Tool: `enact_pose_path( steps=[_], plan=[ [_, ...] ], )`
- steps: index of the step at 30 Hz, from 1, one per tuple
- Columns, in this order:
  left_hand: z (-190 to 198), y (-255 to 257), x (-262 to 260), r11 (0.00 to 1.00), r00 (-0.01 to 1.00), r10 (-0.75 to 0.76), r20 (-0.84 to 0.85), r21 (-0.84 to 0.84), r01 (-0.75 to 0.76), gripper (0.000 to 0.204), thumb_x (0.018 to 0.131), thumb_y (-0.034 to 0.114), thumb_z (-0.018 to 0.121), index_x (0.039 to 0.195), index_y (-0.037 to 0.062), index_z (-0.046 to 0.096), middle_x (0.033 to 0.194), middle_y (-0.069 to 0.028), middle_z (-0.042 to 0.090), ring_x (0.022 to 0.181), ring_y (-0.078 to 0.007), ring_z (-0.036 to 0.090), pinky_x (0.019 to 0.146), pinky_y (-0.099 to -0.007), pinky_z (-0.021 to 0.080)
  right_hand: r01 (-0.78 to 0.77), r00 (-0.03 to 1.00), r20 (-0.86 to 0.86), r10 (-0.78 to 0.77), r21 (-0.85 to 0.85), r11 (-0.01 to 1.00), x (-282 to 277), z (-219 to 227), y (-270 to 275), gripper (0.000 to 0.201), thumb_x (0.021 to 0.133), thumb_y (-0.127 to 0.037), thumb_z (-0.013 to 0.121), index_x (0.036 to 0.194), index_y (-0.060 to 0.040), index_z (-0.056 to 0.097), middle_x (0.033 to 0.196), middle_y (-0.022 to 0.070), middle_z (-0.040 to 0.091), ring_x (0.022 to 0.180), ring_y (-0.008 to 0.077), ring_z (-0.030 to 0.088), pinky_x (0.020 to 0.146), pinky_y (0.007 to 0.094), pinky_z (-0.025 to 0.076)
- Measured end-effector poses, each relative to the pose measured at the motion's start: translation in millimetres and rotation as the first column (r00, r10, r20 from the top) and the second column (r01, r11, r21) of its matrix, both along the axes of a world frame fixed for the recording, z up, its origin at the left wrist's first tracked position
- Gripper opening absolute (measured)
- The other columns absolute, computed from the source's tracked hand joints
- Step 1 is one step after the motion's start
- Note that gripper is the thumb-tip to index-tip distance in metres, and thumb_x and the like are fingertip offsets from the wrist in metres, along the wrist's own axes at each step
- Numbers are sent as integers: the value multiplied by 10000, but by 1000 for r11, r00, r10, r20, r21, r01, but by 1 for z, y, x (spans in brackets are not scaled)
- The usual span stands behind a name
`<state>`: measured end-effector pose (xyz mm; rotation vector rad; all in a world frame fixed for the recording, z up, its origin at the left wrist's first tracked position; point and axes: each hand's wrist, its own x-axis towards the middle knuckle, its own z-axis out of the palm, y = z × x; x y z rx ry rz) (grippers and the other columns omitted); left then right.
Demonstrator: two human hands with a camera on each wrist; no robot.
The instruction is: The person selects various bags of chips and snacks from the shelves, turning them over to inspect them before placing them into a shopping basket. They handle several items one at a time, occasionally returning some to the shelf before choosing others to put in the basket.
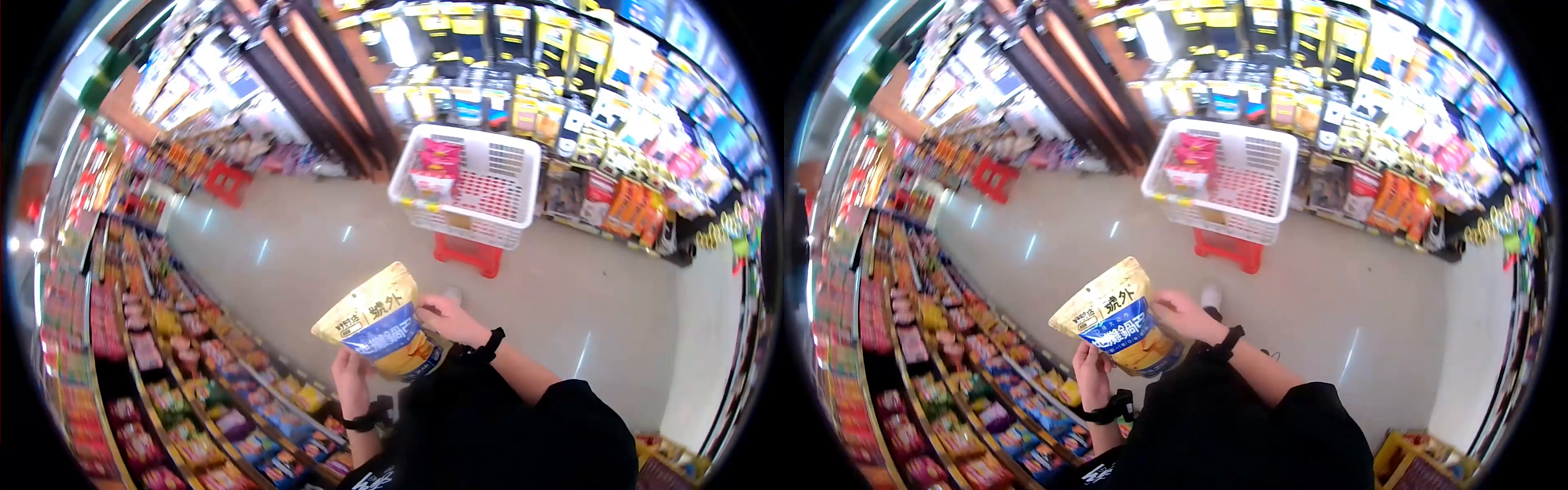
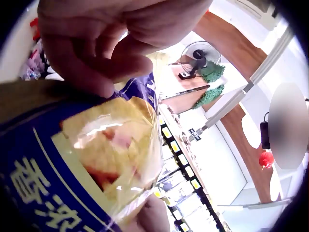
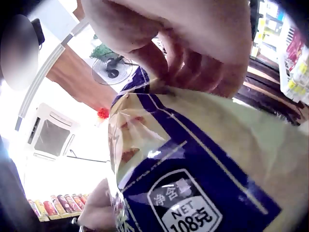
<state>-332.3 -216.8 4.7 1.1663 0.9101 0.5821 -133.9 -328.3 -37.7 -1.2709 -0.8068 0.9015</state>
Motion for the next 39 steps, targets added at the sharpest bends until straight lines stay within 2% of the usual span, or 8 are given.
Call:
enact_pose_path(
  steps=[3,11,14,19,28,30,32,39],
  plan=[
    [-4,19,40,998,997,7,77,-59,-3,143,925,152,455,885,42,537,643,39,493,455,-23,312,438,-172,270,139,990,12,-140,24,990,15,-14,1,194,843,-140,521,968,5,548,868,109,595,790,156,554,709,292,457],
    [-10,73,108,991,994,-59,92,-115,69,108,914,132,462,839,79,519,595,63,405,462,-24,306,447,-182,265,119,990,90,-105,-170,978,67,-54,31,256,766,-193,602,969,-46,550,859,93,616,810,182,615,689,301,489],
    [-10,98,120,978,988,-110,110,-164,127,162,914,163,469,796,58,503,648,43,445,566,-38,374,514,-196,298,118,990,97,-100,-200,973,75,-53,49,250,759,-181,602,958,-38,552,837,86,619,798,181,612,683,298,489],
    [-15,133,164,961,975,-208,84,-168,219,148,918,124,450,793,68,505,607,59,415,476,-24,306,451,-182,260,179,982,99,-159,-246,952,96,-31,64,255,742,-164,620,935,-13,553,841,78,617,781,183,598,703,296,482],
    [-26,167,230,861,872,-451,190,-164,481,167,914,158,469,789,60,520,596,58,420,521,-29,358,477,-182,286,450,875,288,-389,-193,872,133,-16,73,250,736,-74,615,972,-14,562,873,87,617,814,198,590,756,314,467],
    [-32,168,240,869,882,-444,156,-165,466,170,913,159,471,782,61,515,582,53,418,500,-35,350,466,-189,274,468,868,344,-357,-327,821,142,-20,66,239,778,-15,553,1016,-9,569,952,80,623,896,169,583,799,299,452],
    [-34,169,249,846,863,-479,159,-178,502,161,912,159,474,788,66,520,581,62,414,489,-27,345,447,-186,268,564,805,356,-475,-206,800,146,-24,72,255,790,-8,550,1045,1,549,975,94,625,910,169,588,814,307,450],
    [-35,156,291,861,878,-459,134,-175,477,162,913,133,453,787,57,520,581,63,408,486,-23,325,449,-181,267,484,874,22,-486,-140,864,177,-29,56,336,789,13,531,1123,3,496,1010,90,603,954,151,559,838,295,436]
  ],
)
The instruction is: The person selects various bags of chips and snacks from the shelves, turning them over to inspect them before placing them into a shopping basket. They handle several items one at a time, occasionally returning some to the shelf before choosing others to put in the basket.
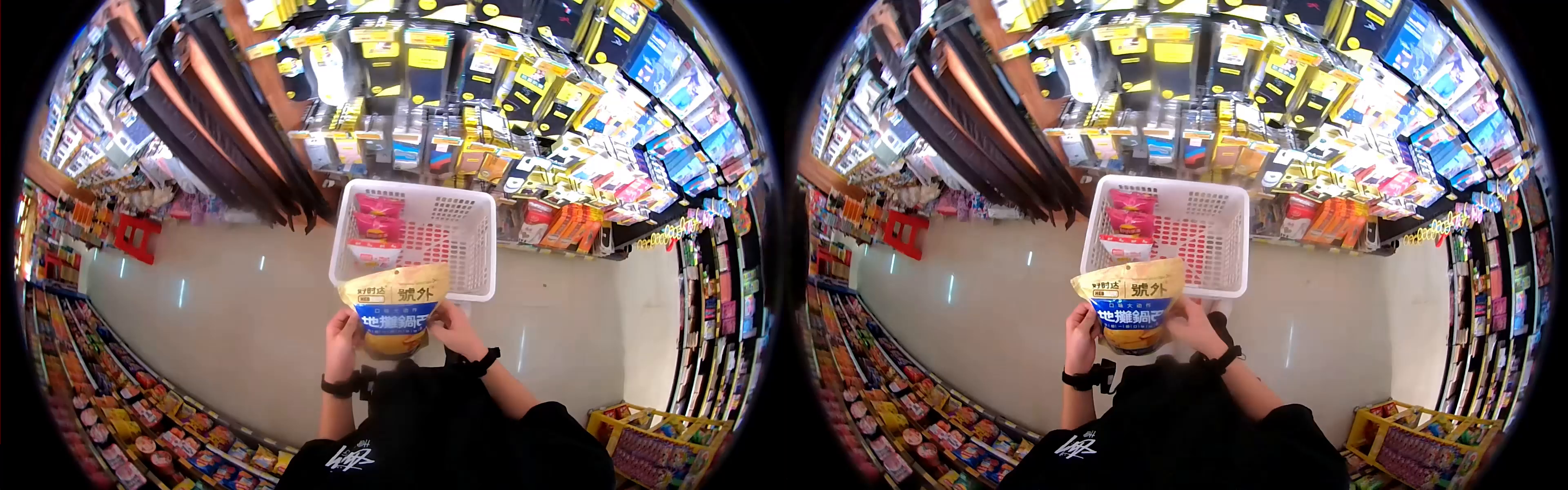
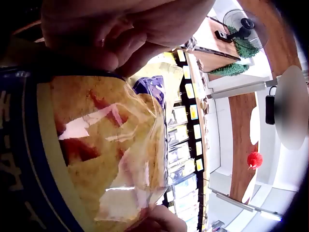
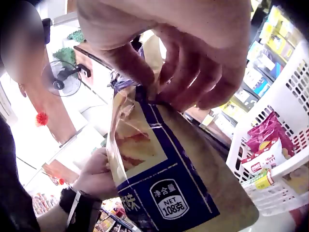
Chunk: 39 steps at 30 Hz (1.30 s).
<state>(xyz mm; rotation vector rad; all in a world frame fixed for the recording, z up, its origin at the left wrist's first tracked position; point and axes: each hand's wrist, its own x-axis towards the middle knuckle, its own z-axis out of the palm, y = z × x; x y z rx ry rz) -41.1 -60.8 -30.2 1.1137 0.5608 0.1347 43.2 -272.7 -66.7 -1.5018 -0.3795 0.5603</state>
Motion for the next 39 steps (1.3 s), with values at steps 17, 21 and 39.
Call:
enact_pose_path(
  steps=[17,21,39],
  plan=[
    [-10,-59,165,970,984,-59,-168,222,96,151,887,121,476,853,3,564,728,-9,534,661,-83,495,614,-222,416,93,993,79,-85,-106,990,147,-15,-72,200,788,-26,540,984,-33,574,785,99,622,728,204,605,666,305,468],
    [-26,-58,170,972,976,-71,-205,207,114,158,879,142,503,878,0,573,730,-9,537,667,-83,503,611,-228,427,-18,991,129,28,-83,996,177,-41,-87,279,780,-57,532,1059,-56,543,775,138,569,682,245,558,606,338,443],
    [-276,-30,273,783,963,-220,-155,561,269,254,769,41,587,1019,76,568,954,-53,605,831,-202,593,678,-311,499,351,898,-53,-437,-513,783,237,-171,-22,254,677,-36,687,910,-7,590,798,94,651,761,179,628,647,303,496]
  ],
)
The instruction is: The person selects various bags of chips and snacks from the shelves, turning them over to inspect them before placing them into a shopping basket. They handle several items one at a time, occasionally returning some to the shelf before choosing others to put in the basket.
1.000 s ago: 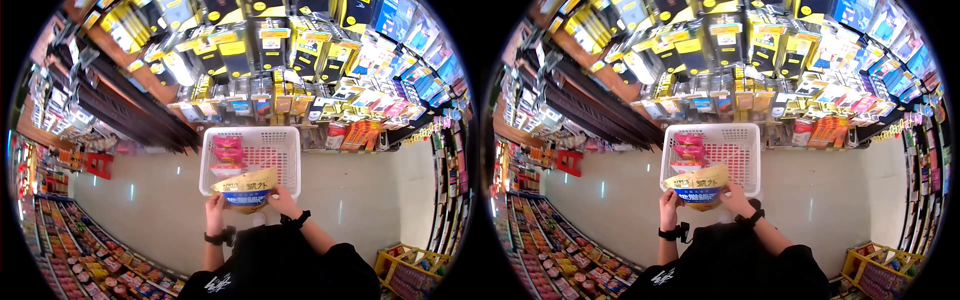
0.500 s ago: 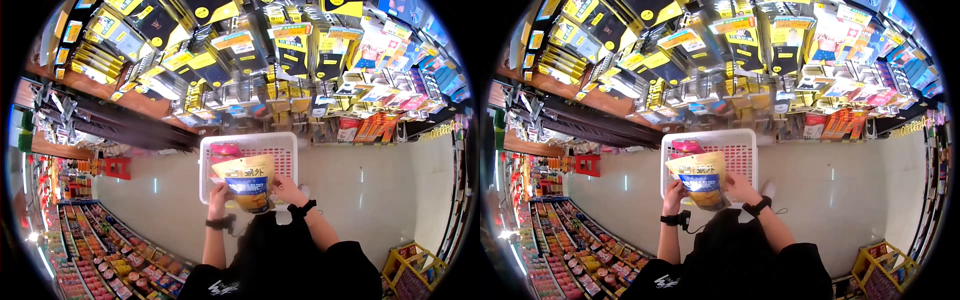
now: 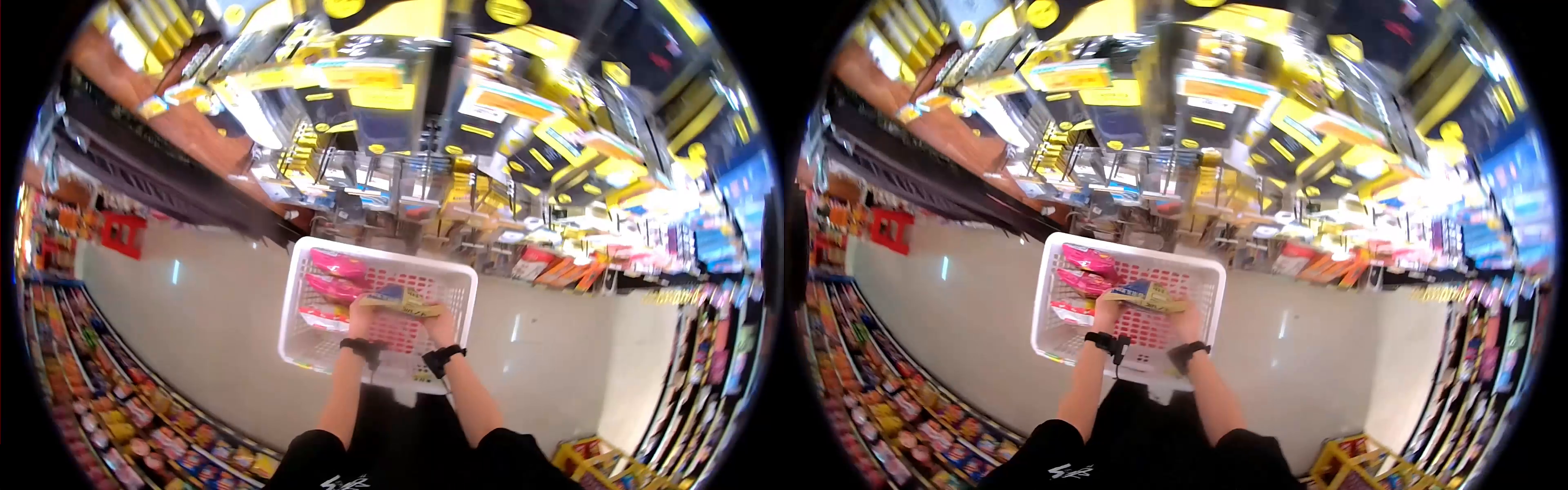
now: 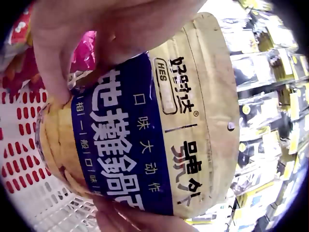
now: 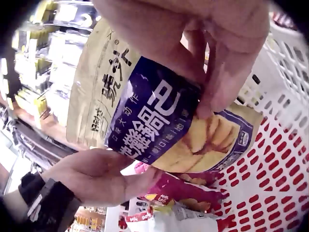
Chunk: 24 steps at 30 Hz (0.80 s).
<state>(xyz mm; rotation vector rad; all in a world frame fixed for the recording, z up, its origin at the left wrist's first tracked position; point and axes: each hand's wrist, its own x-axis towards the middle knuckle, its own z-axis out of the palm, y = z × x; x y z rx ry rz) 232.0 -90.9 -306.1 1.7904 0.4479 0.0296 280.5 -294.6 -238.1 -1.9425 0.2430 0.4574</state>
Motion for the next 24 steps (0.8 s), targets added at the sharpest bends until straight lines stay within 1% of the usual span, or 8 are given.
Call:
enact_pose_path(
  steps=[2,8,9,12,17,22,23,24],
  plan=[
    [5,-10,10,801,918,263,-296,-463,-378,212,853,96,483,1056,92,545,943,-44,601,807,-177,589,668,-306,494,-8,1000,-12,9,39,999,-1,-53,-4,263,679,-17,679,924,-4,586,823,88,644,781,175,621,658,297,501],
    [48,-25,38,570,779,419,-467,-533,-626,261,866,113,447,1093,2,514,869,-57,597,722,-148,551,614,-246,440,9,976,-214,39,218,976,20,-74,2,304,721,64,594,1015,8,542,953,88,603,855,184,595,709,285,517],
    [-1,-27,32,669,825,396,-403,-489,-560,265,911,162,387,1153,78,457,981,-35,575,800,-142,568,664,-287,477,-50,981,-177,84,190,980,23,-76,4,308,739,83,560,1036,6,530,991,98,593,881,192,590,728,292,522],
    [1,-33,37,652,813,426,-397,-488,-580,291,908,209,409,1160,70,454,1001,-45,567,846,-155,562,686,-302,469,143,954,-299,-38,338,930,28,-65,19,307,757,89,530,1051,1,524,1029,110,577,923,205,576,744,315,527],
    [86,-30,48,611,835,328,-442,-574,-544,359,880,266,464,1160,43,476,964,-56,555,811,-129,541,668,-277,449,240,915,-398,-69,400,885,35,-81,30,347,785,70,503,1116,-32,501,1088,107,551,959,219,558,748,325,526],
    [44,-31,31,779,929,220,-296,-520,-350,318,859,225,493,1105,24,512,847,-32,554,721,-95,520,573,-244,414,167,927,-373,-31,337,927,39,-76,22,371,787,8,560,1148,-68,514,1086,84,556,960,196,548,725,328,500],
    [49,-28,29,821,944,150,-294,-495,-285,311,850,209,498,1098,22,516,847,-34,552,717,-91,518,580,-241,412,-175,961,-202,191,97,980,37,-63,16,369,792,-5,571,1148,-83,512,1095,71,554,963,190,543,743,348,488],
    [55,-25,27,856,953,81,-293,-470,-217,303,841,193,503,1090,20,521,846,-36,550,714,-88,516,587,-237,410,-182,962,-188,198,96,978,33,-81,7,369,792,-5,571,1148,-83,512,1095,71,554,963,190,543,743,348,488]
  ],
)
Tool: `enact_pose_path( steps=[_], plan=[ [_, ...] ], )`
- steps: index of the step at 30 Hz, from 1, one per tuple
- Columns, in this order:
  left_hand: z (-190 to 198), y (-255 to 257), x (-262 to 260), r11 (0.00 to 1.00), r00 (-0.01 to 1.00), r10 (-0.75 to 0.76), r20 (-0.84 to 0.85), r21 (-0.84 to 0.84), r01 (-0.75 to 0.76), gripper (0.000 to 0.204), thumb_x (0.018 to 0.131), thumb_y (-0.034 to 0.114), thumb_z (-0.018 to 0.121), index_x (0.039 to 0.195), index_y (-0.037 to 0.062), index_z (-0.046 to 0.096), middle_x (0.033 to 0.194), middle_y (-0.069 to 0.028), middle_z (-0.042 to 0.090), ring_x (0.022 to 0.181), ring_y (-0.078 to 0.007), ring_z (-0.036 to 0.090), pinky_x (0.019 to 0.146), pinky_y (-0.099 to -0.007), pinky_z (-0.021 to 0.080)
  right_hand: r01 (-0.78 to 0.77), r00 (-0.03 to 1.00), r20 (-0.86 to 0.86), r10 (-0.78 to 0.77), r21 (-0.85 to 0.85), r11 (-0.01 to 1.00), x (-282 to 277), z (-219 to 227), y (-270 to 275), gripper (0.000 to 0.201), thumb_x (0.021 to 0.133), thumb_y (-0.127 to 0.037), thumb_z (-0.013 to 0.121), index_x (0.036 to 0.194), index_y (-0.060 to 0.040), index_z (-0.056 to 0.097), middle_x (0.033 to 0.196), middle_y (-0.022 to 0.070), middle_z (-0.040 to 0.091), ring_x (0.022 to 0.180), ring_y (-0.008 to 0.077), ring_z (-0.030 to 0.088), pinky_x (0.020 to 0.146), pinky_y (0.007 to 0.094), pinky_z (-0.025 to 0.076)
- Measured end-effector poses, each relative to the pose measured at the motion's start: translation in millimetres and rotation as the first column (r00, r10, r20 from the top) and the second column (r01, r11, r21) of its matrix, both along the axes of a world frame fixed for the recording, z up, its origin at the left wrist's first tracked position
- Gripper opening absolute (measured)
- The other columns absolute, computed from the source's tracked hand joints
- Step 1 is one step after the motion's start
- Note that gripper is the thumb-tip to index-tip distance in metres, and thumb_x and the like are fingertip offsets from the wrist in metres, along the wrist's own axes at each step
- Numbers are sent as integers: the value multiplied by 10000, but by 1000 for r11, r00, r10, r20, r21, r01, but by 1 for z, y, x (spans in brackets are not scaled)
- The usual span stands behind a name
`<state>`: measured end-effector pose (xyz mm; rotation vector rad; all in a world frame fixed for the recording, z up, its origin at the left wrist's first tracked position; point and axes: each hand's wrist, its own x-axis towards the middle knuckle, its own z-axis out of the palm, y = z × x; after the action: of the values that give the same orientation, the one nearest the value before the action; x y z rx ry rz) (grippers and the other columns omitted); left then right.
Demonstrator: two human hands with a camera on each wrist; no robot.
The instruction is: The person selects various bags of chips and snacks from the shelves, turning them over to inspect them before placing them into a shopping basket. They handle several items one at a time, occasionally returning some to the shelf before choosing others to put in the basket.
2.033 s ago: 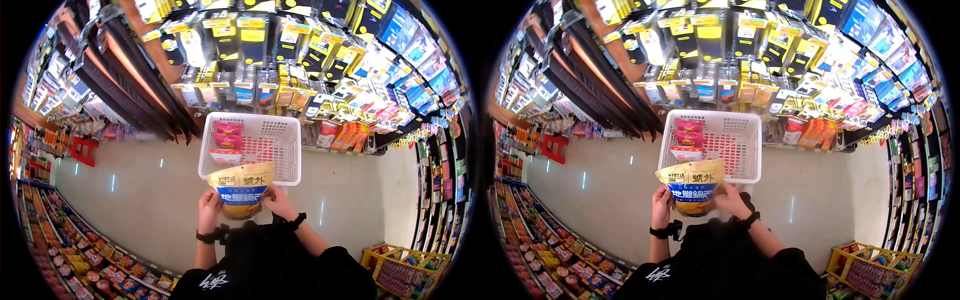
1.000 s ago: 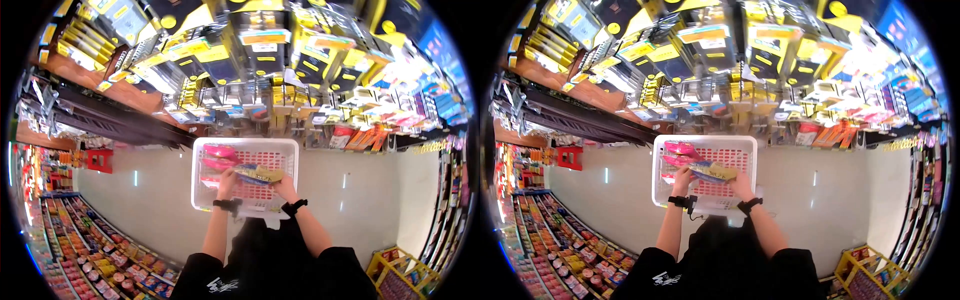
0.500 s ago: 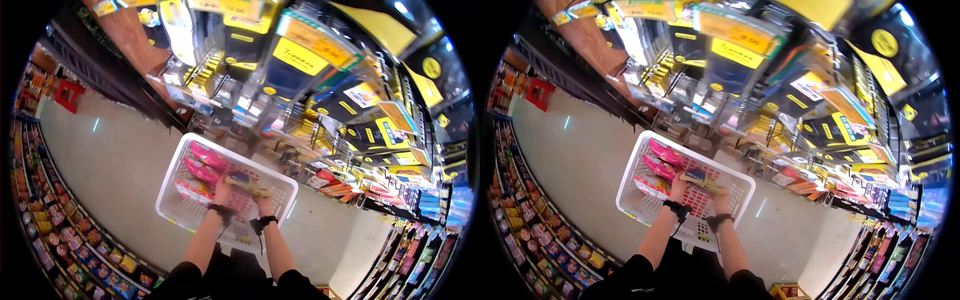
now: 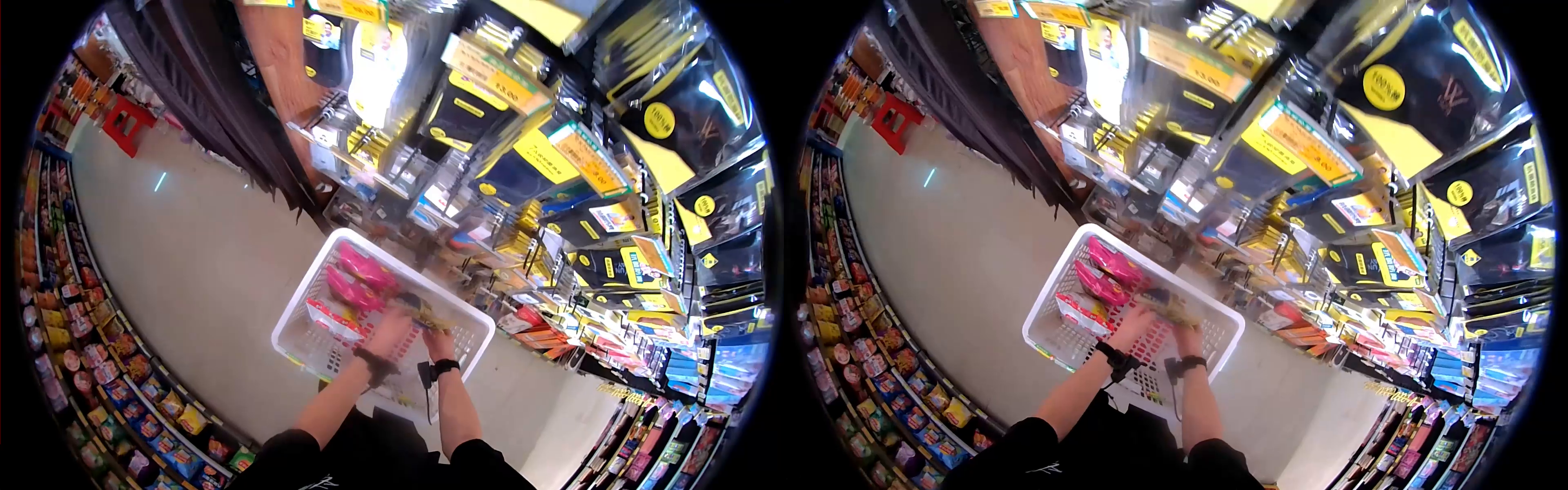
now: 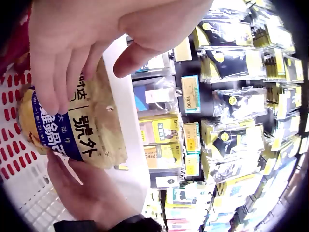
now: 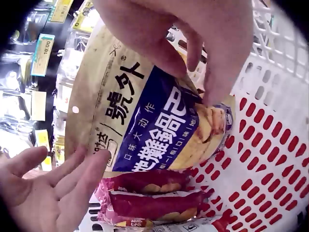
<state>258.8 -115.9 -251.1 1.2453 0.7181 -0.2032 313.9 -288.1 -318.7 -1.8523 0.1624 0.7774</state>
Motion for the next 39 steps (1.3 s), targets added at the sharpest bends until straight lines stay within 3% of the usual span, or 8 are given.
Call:
enact_pose_path(
  steps=[4,8,9,14,18,20,30,39],
  plan=[
    [-4,1,-2,998,999,27,40,-50,-25,315,821,107,432,1094,-24,519,1019,-174,567,974,-209,535,823,-333,423,-508,668,474,574,-272,817,2,-64,-21,294,852,-89,516,1144,-94,488,1109,103,544,1001,229,525,834,399,466],
    [30,15,-13,999,978,38,207,-10,-37,357,863,156,433,1199,39,455,1049,-111,550,842,-212,570,720,-316,473,415,827,-556,-78,513,751,-1,-34,27,391,831,-83,518,1205,-89,404,1141,110,528,1040,225,516,877,379,456],
    [38,17,-19,959,976,166,139,-255,-126,364,878,145,509,1203,-13,465,1040,-54,566,965,-126,525,826,-262,424,-295,955,36,293,83,952,-5,-42,28,354,812,-135,537,1148,-58,456,1083,152,569,1019,249,546,849,363,460],
    [48,47,-31,964,987,68,145,-265,-27,318,884,131,495,1167,-14,494,1028,-70,575,948,-130,537,830,-267,428,-508,668,251,701,-534,676,-3,70,83,339,755,-290,557,999,-56,585,1007,213,591,949,347,563,764,394,457],
    [44,56,-58,987,905,-152,397,12,161,278,879,128,487,1123,0,523,971,-59,601,897,-133,549,787,-258,440,-457,815,1,579,-613,644,-15,41,55,365,803,-244,480,1126,-81,523,1037,184,597,960,346,567,782,438,451],
    [61,58,-58,939,875,-344,342,138,315,262,883,161,483,1093,17,545,964,-46,604,870,-130,557,738,-242,446,664,672,-451,-587,15,748,-23,33,28,438,811,-192,485,1231,-90,417,1087,158,577,974,312,571,777,444,448],
    [145,49,-56,618,618,-781,92,262,742,346,892,283,487,1146,53,538,985,-86,630,839,-152,612,687,-270,490,446,885,-105,-453,470,762,-79,159,-13,357,839,-158,539,1149,12,489,1033,121,593,950,222,584,837,317,455],
    [192,-3,-92,372,263,-928,264,672,640,188,885,134,503,996,-9,553,867,-112,632,804,-140,597,702,-258,455,662,511,61,-858,608,438,-273,204,-97,227,896,-127,470,1107,-51,507,977,61,599,905,148,578,783,273,449]
  ],
)
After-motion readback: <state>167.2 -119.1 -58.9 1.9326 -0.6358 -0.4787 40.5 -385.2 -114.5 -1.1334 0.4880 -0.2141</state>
